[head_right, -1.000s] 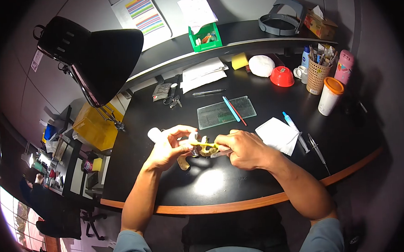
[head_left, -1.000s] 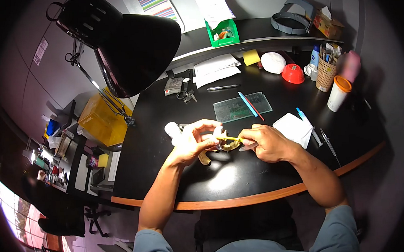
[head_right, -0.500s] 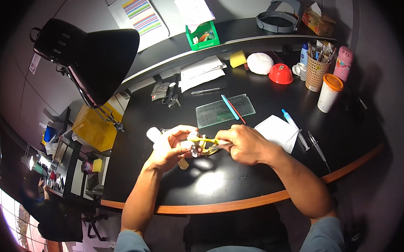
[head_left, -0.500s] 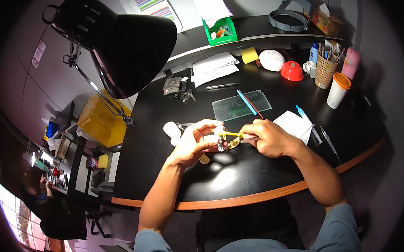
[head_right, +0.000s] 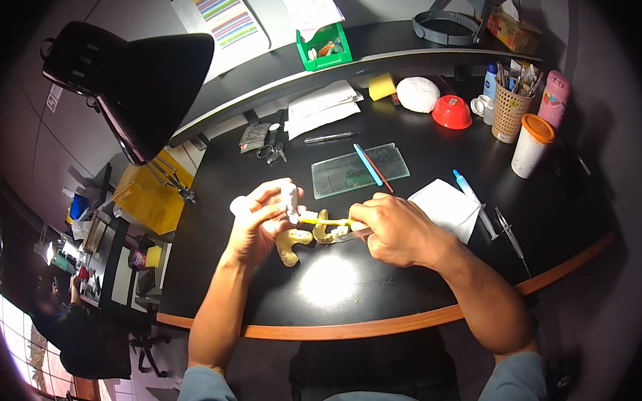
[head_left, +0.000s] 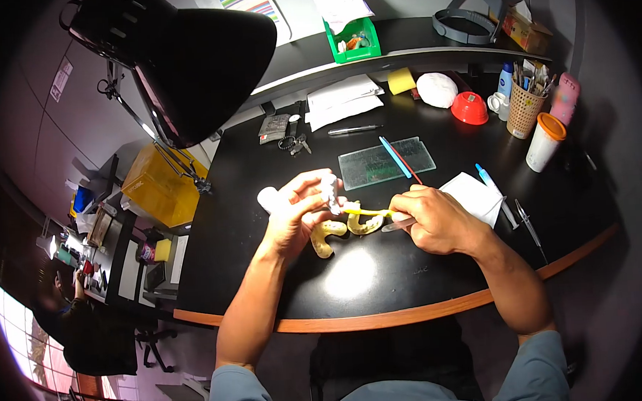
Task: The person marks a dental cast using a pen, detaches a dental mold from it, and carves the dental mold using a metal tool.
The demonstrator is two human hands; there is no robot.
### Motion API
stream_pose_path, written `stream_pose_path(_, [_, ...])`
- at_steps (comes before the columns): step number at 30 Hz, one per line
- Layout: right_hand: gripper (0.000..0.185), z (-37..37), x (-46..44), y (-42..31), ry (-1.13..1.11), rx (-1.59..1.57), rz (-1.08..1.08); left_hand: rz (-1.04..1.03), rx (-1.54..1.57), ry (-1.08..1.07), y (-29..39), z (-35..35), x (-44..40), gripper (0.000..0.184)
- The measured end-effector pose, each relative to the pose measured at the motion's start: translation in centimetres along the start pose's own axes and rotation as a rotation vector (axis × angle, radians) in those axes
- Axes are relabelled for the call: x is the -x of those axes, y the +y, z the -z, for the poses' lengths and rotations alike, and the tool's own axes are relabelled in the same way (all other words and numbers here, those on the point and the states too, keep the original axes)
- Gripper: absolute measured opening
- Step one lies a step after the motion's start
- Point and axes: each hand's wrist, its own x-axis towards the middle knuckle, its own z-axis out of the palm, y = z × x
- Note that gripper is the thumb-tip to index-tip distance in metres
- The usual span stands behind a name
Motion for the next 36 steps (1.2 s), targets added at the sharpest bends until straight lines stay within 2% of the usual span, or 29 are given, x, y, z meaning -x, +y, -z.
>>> stream_pose_path(5, [0.016,-0.5,0.9,-1.1,-0.150,0.079,-0.052,-0.090,-0.247,0.121,0.0,-0.2,0.1,0.048])
stream_pose_path(8, [0.021,-1.1,0.9,-1.7,-0.239,0.077,-0.076,-0.103,-0.301,0.135,-0.9,-0.4,0.0,0.048])
stream_pose_path(10, [0.022,-1.5,0.9,-1.2,-0.270,0.077,-0.070,-0.202,-0.404,0.113,-2.9,0.3,-0.3,0.048])
stream_pose_path(13, [0.022,-1.4,0.8,-1.1,-0.265,0.119,-0.060,-0.304,-0.588,0.117,-4.5,-1.4,-0.3,0.045])
stream_pose_path(15, [0.026,-1.6,0.8,-0.6,-0.184,0.114,0.000,-0.368,-0.644,0.078,-4.4,-1.9,0.5,0.044])
stream_pose_path(16, [0.027,-1.5,0.8,-0.7,-0.164,0.111,0.022,-0.561,-0.799,0.025,-4.1,-1.8,0.6,0.045])
stream_pose_path(19, [0.030,-1.3,0.6,-1.1,-0.150,0.087,0.072,-0.673,-0.901,0.022,-3.5,-1.2,1.3,0.050])
stream_pose_path(23, [0.025,-2.2,0.0,-1.3,-0.075,0.016,0.141,-0.712,-0.805,0.027,-3.3,-1.4,1.8,0.052])
stream_pose_path(24, [0.025,-2.7,-0.1,-1.4,-0.038,-0.004,0.139,-0.717,-0.701,0.116,-3.5,-2.4,1.8,0.051])
stream_pose_path(27, [0.026,-3.2,-0.5,-1.7,0.133,-0.069,0.178,-0.602,-0.611,0.052,-3.2,-3.4,2.4,0.049])
stream_pose_path(30, [0.026,-3.1,-0.6,-1.8,0.306,-0.139,0.203,-0.414,-0.386,0.029,-3.5,-4.0,3.0,0.048])
stream_pose_path(33, [0.050,-3.3,0.3,-1.2,0.383,-0.411,0.075,-0.286,-0.318,0.002,-3.2,-4.3,3.3,0.048])
stream_pose_path(34, [0.064,-3.5,-0.2,-1.0,0.449,-0.402,0.166,-0.247,-0.310,-0.004,-3.2,-4.4,3.4,0.047])
stream_pose_path(36, [0.079,-3.5,-0.3,-1.1,0.494,-0.322,0.130,-0.213,-0.290,0.002,-3.4,-4.5,3.5,0.046])
